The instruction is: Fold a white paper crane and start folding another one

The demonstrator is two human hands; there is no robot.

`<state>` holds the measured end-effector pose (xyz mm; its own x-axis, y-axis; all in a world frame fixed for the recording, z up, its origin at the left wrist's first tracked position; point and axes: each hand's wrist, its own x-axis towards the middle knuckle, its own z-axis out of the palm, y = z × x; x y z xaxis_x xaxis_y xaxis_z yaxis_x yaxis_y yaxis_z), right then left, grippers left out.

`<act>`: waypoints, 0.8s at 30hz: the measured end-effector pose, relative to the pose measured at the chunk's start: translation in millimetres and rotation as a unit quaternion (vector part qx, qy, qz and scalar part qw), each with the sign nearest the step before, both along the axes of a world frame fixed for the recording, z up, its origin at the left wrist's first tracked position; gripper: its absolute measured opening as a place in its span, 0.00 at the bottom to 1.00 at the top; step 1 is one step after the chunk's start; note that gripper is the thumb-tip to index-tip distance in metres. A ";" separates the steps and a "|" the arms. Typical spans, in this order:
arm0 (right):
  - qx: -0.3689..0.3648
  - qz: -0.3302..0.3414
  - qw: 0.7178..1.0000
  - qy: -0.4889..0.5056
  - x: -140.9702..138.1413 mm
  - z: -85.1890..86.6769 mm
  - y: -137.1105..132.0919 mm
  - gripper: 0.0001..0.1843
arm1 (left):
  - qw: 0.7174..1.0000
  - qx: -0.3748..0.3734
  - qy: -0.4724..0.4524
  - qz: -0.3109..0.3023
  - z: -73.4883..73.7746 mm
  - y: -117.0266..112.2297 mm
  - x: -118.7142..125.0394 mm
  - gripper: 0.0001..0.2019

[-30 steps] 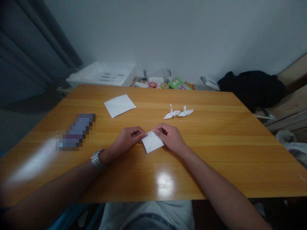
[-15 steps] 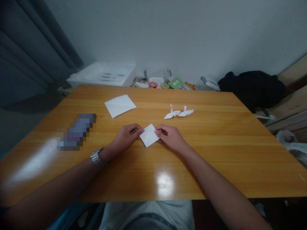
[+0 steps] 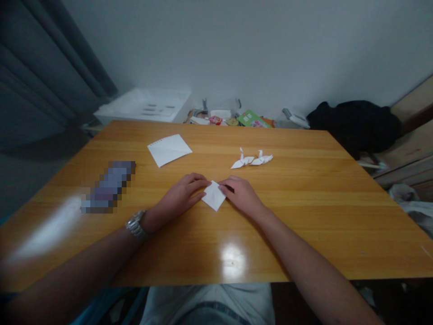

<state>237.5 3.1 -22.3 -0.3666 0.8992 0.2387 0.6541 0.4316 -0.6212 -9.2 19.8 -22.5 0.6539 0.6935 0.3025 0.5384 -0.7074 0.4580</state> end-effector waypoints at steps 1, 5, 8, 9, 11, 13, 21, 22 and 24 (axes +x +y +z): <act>0.004 0.002 1.000 -0.002 -0.2 0.0 0.1 0.11 | 1.000 0.007 0.010 -0.013 -1.0 -0.6 0.2 0.17; 0.024 0.007 1.000 -0.016 -0.3 -1.8 0.9 0.10 | 0.997 0.011 0.048 -0.058 -2.3 -4.4 2.6 0.20; 0.040 0.006 0.999 -0.025 0.9 -4.1 2.4 0.10 | 0.996 0.007 0.072 -0.058 0.1 -6.9 4.6 0.19; 0.046 0.005 0.999 -0.026 1.5 -4.6 2.8 0.10 | 0.996 0.009 0.077 -0.050 0.9 -7.7 5.1 0.18; 0.060 0.007 0.998 -0.028 2.7 -4.7 3.1 0.10 | 0.996 0.019 0.083 -0.033 1.8 -9.8 6.0 0.18; 0.075 0.012 0.996 -0.036 3.5 -3.8 2.5 0.10 | 0.996 0.030 0.085 -0.012 1.7 -12.3 7.0 0.19; 0.101 0.073 0.986 -0.109 0.1 5.7 -3.4 0.17 | 0.988 0.039 0.110 0.096 10.6 -19.7 8.5 0.21; 0.098 0.083 0.984 -0.123 -0.4 6.7 -4.2 0.18 | 0.988 0.039 0.112 0.101 12.3 -19.9 8.3 0.20; 0.092 0.094 0.980 -0.147 -1.0 7.6 -5.3 0.21 | 0.988 0.040 0.113 0.102 14.2 -19.8 7.9 0.20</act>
<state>236.5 -2.2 -14.7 -0.5989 0.7608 0.2500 0.6917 0.6487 -0.3173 -1.3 0.1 -8.2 0.5607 0.7972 0.2236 0.7550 -0.6032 0.2573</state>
